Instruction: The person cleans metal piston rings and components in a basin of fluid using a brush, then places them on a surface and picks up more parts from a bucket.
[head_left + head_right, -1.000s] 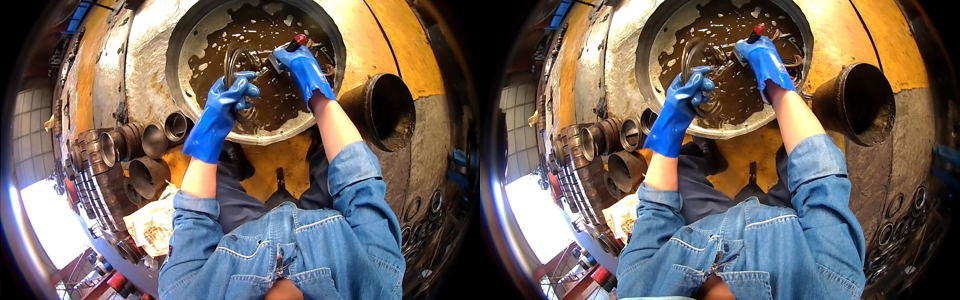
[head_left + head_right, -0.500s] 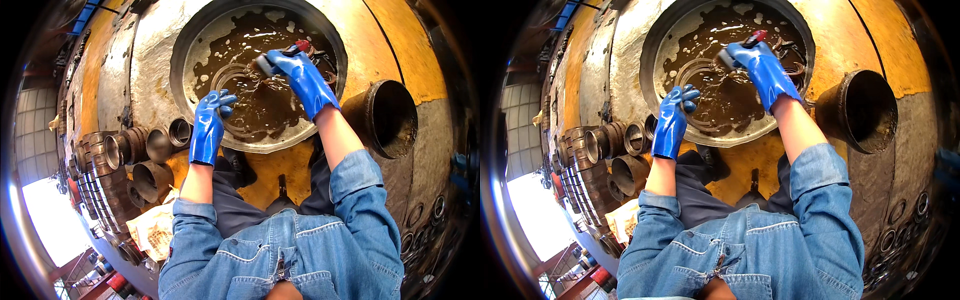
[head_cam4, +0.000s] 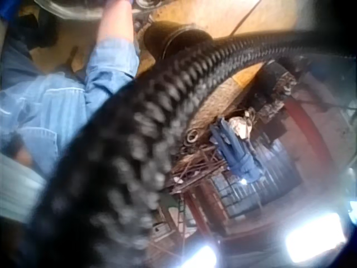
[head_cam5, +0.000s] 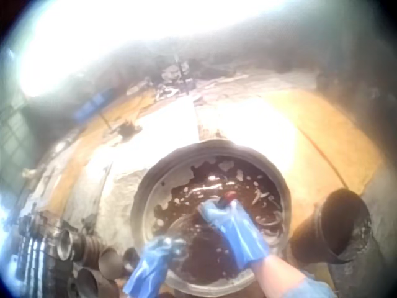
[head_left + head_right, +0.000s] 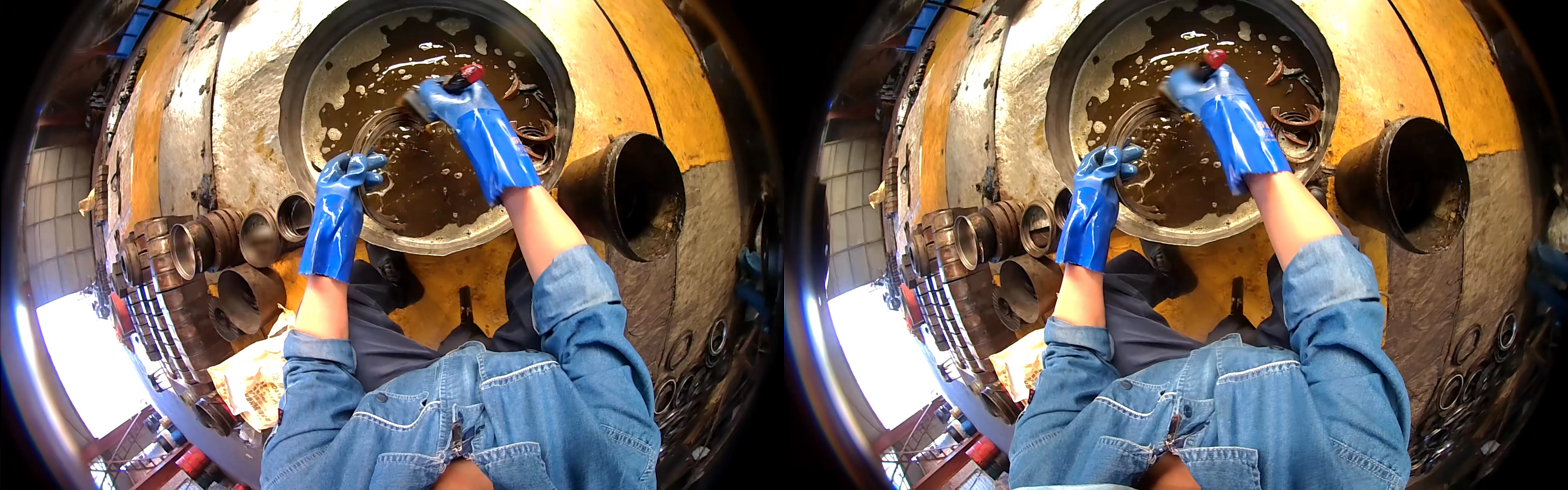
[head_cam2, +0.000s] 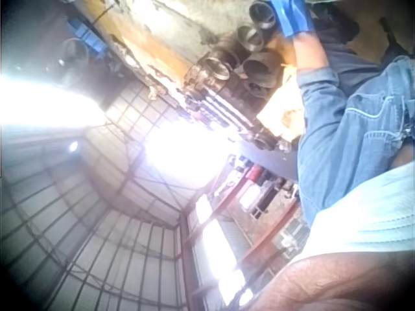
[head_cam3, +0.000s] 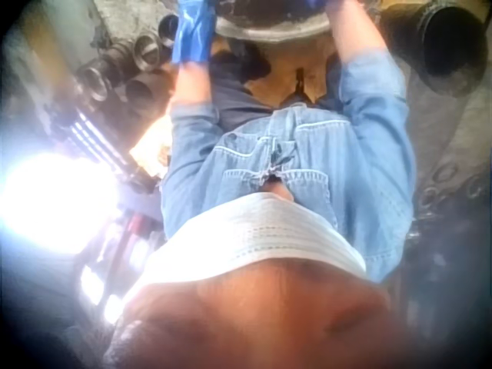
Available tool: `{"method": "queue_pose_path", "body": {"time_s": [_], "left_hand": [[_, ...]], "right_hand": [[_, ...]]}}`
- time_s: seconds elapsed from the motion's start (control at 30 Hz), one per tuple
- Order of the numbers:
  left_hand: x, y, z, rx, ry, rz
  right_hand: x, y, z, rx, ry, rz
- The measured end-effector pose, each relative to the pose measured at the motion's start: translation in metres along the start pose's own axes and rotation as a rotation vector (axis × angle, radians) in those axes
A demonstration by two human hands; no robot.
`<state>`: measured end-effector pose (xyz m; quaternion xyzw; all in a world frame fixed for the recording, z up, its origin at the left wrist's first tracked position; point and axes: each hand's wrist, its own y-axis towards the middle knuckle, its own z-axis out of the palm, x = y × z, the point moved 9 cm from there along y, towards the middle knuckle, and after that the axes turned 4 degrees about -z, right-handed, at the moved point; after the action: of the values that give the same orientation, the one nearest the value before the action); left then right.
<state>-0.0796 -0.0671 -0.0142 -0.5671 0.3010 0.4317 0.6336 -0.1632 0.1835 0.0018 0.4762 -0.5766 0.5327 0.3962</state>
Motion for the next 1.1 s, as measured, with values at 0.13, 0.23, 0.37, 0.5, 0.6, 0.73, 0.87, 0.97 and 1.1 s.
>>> {"method": "queue_pose_path", "body": {"time_s": [0.13,0.23,0.37,0.5,0.6,0.73,0.87,0.97,1.1], "left_hand": [[0.0,0.01,0.005,0.061,0.011,0.049],[0.001,0.01,0.004,0.009,0.047,0.046],[-0.001,0.0,0.003,-0.014,-0.055,0.005],[-0.01,0.0,0.014,-0.01,0.07,0.01],[0.003,0.003,0.038,0.182,0.039,-0.211],[0.0,-0.002,0.054,0.294,0.027,-0.232],[-0.012,-0.009,0.083,0.273,-0.007,0.005],[-0.006,-0.016,0.09,0.327,-0.03,0.096],[0.023,0.009,0.071,0.386,-0.177,-0.151]], "right_hand": [[0.041,-0.024,0.052,0.252,0.191,-0.023],[0.039,-0.015,0.042,0.191,-0.069,-0.123],[0.017,-0.011,-0.006,-0.105,-0.276,0.093],[-0.019,-0.023,-0.038,-0.161,-0.285,0.186],[-0.055,-0.011,-0.04,-0.039,-0.582,0.222],[-0.045,-0.017,-0.038,0.08,-0.562,0.286],[-0.025,-0.025,-0.071,-0.144,-0.287,0.261],[-0.019,-0.022,-0.09,-0.198,-0.41,0.168],[-0.04,-0.011,-0.091,-0.121,-0.54,0.234]]}}
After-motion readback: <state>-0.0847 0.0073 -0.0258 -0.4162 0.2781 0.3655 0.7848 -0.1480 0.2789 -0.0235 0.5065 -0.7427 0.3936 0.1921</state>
